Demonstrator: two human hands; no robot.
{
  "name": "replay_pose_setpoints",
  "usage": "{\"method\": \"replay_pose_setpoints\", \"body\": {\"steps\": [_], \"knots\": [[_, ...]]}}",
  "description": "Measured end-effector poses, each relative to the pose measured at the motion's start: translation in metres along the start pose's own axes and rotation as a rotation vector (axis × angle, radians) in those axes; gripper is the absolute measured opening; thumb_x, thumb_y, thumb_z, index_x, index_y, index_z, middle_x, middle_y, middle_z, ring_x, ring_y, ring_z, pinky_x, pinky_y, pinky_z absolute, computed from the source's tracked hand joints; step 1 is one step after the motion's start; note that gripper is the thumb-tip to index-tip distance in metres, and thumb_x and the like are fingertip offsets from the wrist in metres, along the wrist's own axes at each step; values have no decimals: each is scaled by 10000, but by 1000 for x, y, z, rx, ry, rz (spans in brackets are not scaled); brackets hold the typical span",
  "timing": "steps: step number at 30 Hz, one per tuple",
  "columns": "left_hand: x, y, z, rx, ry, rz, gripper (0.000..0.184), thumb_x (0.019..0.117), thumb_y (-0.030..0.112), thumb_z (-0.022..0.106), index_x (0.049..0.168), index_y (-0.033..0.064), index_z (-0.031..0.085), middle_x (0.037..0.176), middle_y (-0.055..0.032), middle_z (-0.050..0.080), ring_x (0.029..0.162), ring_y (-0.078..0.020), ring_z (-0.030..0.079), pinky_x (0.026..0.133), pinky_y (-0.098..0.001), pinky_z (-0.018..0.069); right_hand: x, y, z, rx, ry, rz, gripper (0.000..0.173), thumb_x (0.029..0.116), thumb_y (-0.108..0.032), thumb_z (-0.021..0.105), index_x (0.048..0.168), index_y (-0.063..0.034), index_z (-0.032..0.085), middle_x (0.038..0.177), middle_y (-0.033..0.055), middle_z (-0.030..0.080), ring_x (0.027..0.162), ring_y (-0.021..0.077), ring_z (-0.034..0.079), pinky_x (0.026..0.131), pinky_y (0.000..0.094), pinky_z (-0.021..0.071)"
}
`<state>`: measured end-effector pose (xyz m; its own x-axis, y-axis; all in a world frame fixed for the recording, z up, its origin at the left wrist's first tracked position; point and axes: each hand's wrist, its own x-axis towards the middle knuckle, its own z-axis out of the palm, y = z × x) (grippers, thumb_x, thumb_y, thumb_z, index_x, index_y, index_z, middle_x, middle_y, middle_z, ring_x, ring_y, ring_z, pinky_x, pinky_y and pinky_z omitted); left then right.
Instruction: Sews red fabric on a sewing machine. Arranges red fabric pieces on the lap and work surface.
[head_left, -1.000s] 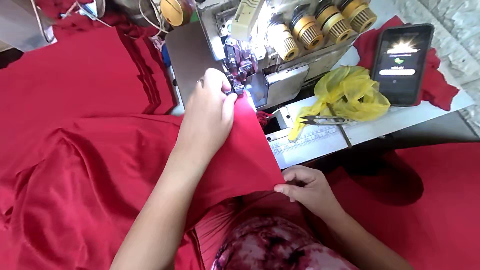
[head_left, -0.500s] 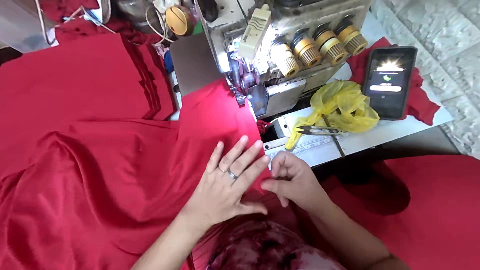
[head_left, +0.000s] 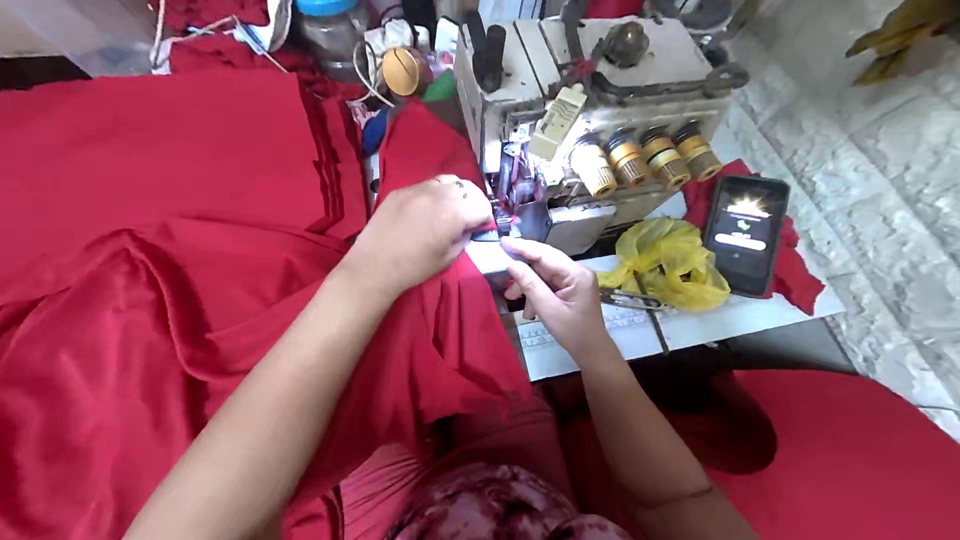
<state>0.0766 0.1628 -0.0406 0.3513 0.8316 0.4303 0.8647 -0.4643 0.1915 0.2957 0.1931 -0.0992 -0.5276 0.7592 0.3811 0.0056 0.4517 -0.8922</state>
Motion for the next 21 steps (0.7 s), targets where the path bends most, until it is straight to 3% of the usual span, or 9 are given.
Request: {"method": "replay_pose_setpoints", "body": {"steps": [3, 6, 8, 13, 15, 17, 18, 20, 21], "knots": [[11, -10, -5, 40, -16, -84, 254, 913, 232, 569, 968, 50, 739, 979, -149, 722, 1034, -376, 675, 843, -560, 528, -8, 3, -6, -26, -58, -33, 328, 1017, -122, 571, 1318, -11, 641, 848, 11, 749, 599, 13, 640, 527, 189, 545], [15, -2, -6, 4, 6, -338, 383, 999, 379, 564, 1049, 28, 708, 1049, -166, 709, 1084, -353, 662, 920, -540, 518, -16, 2, -10, 6, -132, -66, 326, 1024, -129, 560, 1288, 56, 612, 881, 2, 741, 642, 6, 650, 536, 193, 555], [12, 5, -6, 9, 27, -480, 344, 1013, 276, 610, 1188, -11, 681, 1193, -210, 676, 1183, -367, 635, 1004, -521, 507, -19, 1, -9, 46, -196, -106, 287, 1031, -131, 552, 1257, 29, 629, 885, -36, 741, 653, -19, 651, 543, 172, 555], [-32, 32, -16, -23, 171, -626, 195, 959, 151, 694, 1036, -28, 709, 1075, -223, 665, 1073, -366, 651, 937, -482, 540, -23, 0, -2, 94, -261, -225, 179, 1045, -183, 575, 1159, -136, 704, 960, -105, 747, 686, -77, 640, 575, 100, 532], [-53, 54, -18, 8, 187, -647, 164, 959, 163, 694, 1004, 8, 717, 1030, -174, 677, 1023, -318, 667, 889, -453, 566, -24, 3, 5, 126, -242, -272, 232, 1028, -166, 607, 1234, -148, 710, 1236, -56, 702, 761, -54, 660, 616, 112, 553], [-65, 81, -18, -78, 136, -636, 179, 993, 154, 630, 1021, 3, 721, 1007, -161, 697, 1005, -300, 686, 875, -451, 568, -23, 6, 10, 110, -261, -337, 377, 1044, -171, 577, 1420, -168, 612, 1522, -10, 510, 867, -45, 677, 718, 134, 584], [-66, 95, -17, -147, 98, -617, 194, 1009, 145, 600, 1044, -8, 714, 1015, -171, 702, 1006, -308, 695, 874, -462, 568, -21, 6, 11, 82, -284, -367, 427, 1064, -203, 550, 1490, -185, 541, 1579, 0, 448, 917, -46, 681, 769, 145, 589], [-62, 111, -9, -247, 96, -526, 169, 998, 110, 604, 1025, -19, 709, 961, -180, 702, 939, -316, 709, 805, -471, 573, -17, 6, 7, 21, -329, -398, 462, 1078, -219, 515, 1528, -125, 472, 1515, 55, 516, 982, -36, 664, 821, 152, 564], [-58, 113, -5, -277, 98, -486, 156, 992, 92, 606, 1025, -25, 704, 941, -187, 698, 917, -325, 710, 779, -475, 571, -14, 6, 2, -8, -330, -400, 426, 1067, -192, 523, 1468, -48, 516, 1379, 75, 615, 940, -33, 662, 795, 152, 562]]}}
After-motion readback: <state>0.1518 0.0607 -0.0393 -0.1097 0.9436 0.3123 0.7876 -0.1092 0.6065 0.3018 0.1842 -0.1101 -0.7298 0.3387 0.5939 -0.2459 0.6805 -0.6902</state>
